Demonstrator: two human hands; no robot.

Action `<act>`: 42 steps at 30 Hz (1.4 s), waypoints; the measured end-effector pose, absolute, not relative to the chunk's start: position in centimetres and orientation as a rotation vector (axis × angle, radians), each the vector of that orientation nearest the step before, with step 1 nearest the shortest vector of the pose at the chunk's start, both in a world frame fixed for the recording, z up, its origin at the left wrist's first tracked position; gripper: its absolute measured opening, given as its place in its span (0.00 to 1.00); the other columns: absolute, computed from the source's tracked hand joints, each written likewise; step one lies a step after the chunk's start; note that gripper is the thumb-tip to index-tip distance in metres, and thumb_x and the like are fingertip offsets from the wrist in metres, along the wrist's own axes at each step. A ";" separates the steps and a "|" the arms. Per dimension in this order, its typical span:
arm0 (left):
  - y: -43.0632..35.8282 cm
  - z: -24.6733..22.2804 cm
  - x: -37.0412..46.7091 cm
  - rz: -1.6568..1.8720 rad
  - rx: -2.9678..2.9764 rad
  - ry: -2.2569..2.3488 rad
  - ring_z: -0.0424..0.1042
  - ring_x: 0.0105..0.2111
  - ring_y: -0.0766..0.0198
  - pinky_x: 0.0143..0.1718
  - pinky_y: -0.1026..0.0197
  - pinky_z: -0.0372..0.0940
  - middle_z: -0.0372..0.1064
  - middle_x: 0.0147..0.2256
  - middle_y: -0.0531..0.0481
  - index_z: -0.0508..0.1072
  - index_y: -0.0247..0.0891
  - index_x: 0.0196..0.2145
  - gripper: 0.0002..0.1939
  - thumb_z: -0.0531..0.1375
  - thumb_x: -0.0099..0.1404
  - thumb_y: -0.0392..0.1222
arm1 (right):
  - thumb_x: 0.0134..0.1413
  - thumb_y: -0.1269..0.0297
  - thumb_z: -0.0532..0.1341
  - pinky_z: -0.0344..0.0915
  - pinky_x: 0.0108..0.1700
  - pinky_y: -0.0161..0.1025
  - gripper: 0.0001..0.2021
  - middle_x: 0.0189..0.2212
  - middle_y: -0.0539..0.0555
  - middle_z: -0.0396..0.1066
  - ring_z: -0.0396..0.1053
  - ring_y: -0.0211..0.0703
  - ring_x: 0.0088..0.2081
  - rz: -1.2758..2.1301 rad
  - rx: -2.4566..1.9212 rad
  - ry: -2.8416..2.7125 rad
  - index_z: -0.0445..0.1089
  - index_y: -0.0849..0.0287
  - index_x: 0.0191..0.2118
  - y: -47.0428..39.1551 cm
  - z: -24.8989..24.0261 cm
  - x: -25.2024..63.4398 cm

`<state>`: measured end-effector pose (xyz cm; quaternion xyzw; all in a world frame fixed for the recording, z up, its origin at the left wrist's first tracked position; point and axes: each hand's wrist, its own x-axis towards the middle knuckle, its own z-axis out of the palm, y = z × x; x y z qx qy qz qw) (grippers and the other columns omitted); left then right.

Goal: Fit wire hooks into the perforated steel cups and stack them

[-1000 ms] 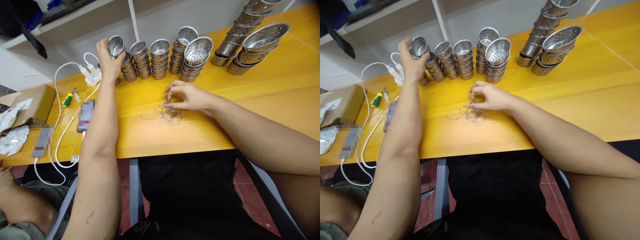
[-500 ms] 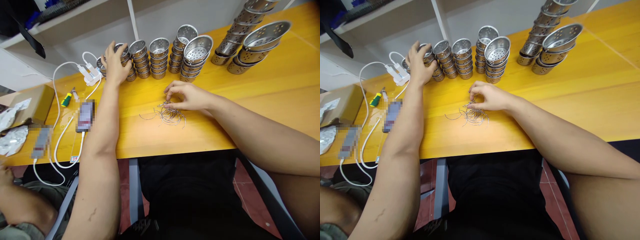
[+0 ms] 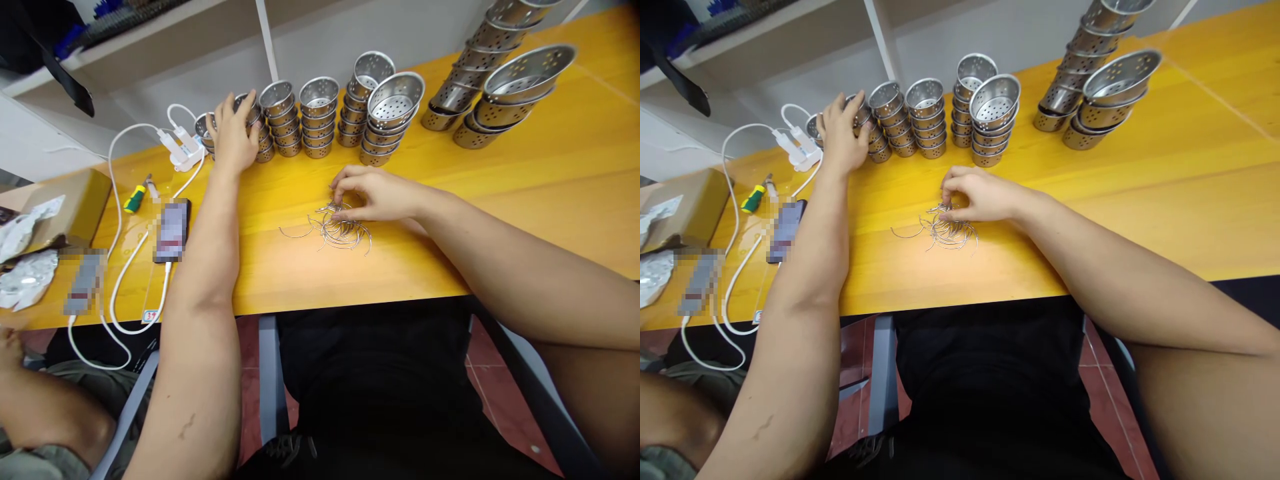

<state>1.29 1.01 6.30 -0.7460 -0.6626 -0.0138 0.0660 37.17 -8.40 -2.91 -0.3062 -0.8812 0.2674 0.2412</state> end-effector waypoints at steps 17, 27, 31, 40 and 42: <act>-2.6 7.4 8.1 -1.186 -2.752 -1.138 0.88 0.59 0.33 0.54 0.20 0.79 0.92 0.63 0.46 0.89 0.77 0.56 0.24 0.61 0.69 0.73 | 0.69 0.48 0.79 0.82 0.59 0.67 0.24 0.64 0.68 0.78 0.80 0.71 0.58 -0.060 -1.084 -1.629 0.74 0.44 0.61 -7.8 0.5 40.6; -2.2 6.7 7.5 -1.242 -2.724 -1.281 0.90 0.58 0.34 0.59 0.20 0.84 0.90 0.70 0.50 0.88 0.78 0.58 0.23 0.58 0.74 0.69 | 0.66 0.61 0.79 0.72 0.84 0.65 0.45 0.83 0.64 0.69 0.66 0.65 0.82 0.223 -1.296 -1.859 0.66 0.41 0.84 -3.7 -2.6 43.5; -3.7 8.2 7.0 -1.158 -2.795 -1.280 0.90 0.60 0.44 0.63 0.32 0.89 0.86 0.74 0.51 0.87 0.72 0.59 0.19 0.58 0.81 0.65 | 0.63 0.66 0.82 0.69 0.86 0.65 0.48 0.82 0.66 0.71 0.68 0.66 0.82 0.121 -1.362 -1.807 0.68 0.46 0.83 -2.2 -3.3 45.6; -4.1 8.9 7.0 -0.868 -2.814 -1.595 0.85 0.76 0.38 0.77 0.22 0.81 0.90 0.72 0.63 0.79 0.89 0.74 0.34 0.58 0.73 0.73 | 0.71 0.54 0.86 0.59 0.91 0.67 0.48 0.85 0.73 0.72 0.68 0.67 0.84 0.090 -1.267 -1.684 0.67 0.56 0.86 0.5 -4.7 46.5; -4.3 9.0 7.2 -0.830 -2.832 -1.581 0.84 0.78 0.38 0.77 0.21 0.80 0.91 0.71 0.60 0.77 0.87 0.77 0.37 0.55 0.74 0.73 | 0.74 0.56 0.85 0.48 0.96 0.65 0.54 0.92 0.74 0.61 0.59 0.63 0.91 0.124 -1.268 -1.687 0.56 0.59 0.91 0.4 -4.7 46.1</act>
